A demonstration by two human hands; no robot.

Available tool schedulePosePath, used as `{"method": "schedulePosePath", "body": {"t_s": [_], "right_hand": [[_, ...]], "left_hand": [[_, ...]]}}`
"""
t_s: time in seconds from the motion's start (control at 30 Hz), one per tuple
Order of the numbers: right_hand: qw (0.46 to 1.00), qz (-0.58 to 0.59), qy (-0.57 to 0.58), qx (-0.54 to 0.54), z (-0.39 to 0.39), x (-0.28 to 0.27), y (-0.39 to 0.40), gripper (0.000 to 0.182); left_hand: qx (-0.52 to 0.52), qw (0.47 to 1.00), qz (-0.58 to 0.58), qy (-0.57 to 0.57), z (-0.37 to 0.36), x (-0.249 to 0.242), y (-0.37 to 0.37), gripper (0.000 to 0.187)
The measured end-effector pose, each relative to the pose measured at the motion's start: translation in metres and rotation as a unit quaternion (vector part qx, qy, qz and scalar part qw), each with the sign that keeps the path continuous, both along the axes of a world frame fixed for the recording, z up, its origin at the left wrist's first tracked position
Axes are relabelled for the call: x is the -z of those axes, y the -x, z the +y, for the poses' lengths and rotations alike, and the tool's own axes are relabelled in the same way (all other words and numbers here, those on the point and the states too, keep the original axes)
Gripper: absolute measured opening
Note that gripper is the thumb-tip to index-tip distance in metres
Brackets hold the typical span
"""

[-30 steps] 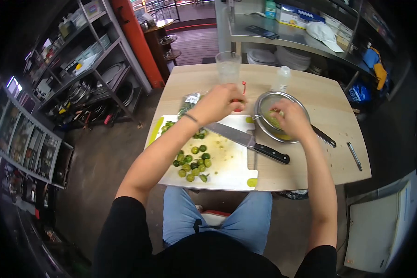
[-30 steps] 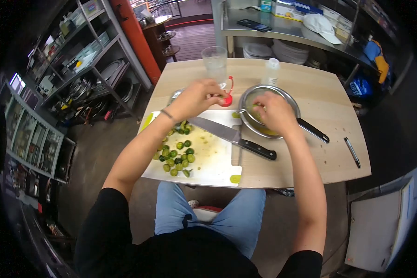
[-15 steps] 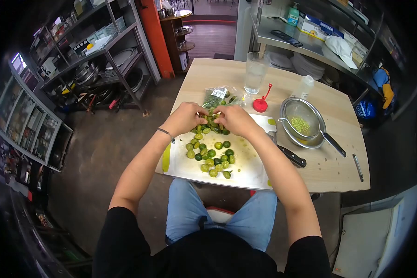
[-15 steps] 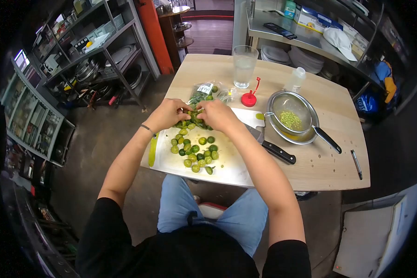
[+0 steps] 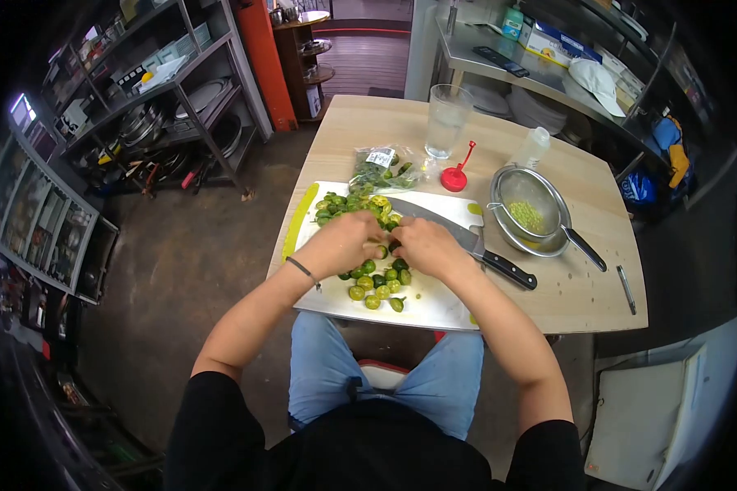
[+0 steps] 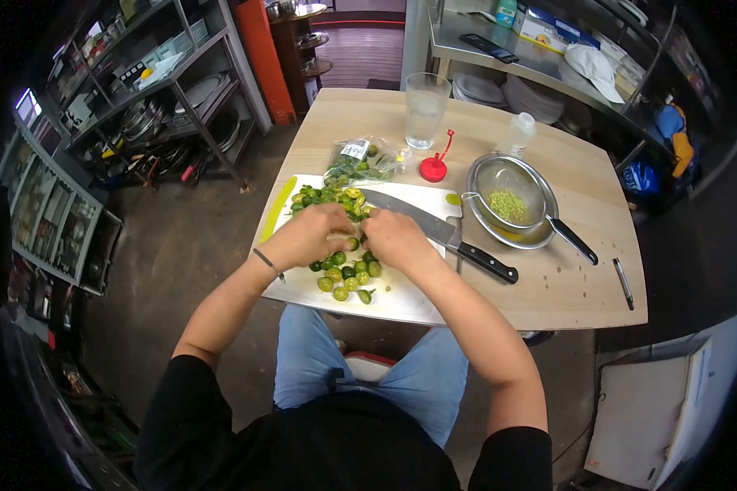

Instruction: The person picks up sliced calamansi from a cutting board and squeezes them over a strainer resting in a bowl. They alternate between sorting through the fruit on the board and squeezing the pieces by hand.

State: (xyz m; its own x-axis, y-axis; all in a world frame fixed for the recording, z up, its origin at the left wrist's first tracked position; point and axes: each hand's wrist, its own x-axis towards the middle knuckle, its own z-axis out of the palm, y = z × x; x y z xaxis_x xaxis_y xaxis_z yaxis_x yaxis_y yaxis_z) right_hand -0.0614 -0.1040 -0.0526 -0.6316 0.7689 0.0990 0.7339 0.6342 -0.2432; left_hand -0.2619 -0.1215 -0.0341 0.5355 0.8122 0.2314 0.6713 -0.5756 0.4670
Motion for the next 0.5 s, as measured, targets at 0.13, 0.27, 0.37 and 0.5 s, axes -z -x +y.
{"method": "schedulePosePath", "body": {"t_s": [0.13,0.27,0.37,0.5], "right_hand": [[1.0,-0.01,0.025,0.002,0.002,0.003,-0.007,0.022],[0.994,0.106,0.003,-0.014,0.002,-0.009,-0.031,0.022],[0.984,0.173,0.017,0.034,-0.006,-0.056,-0.072,0.03],[0.972,0.19,-0.037,0.131,0.006,-0.097,-0.147,0.024]], "left_hand": [[0.036,0.996,0.062,0.053,-0.002,0.013,-0.009,0.027],[0.019,0.995,0.088,0.038,-0.002,0.015,-0.016,0.028],[0.024,0.996,0.087,0.024,0.001,0.014,-0.017,0.028],[0.023,0.999,0.0,-0.047,0.011,0.001,-0.023,0.026]]}}
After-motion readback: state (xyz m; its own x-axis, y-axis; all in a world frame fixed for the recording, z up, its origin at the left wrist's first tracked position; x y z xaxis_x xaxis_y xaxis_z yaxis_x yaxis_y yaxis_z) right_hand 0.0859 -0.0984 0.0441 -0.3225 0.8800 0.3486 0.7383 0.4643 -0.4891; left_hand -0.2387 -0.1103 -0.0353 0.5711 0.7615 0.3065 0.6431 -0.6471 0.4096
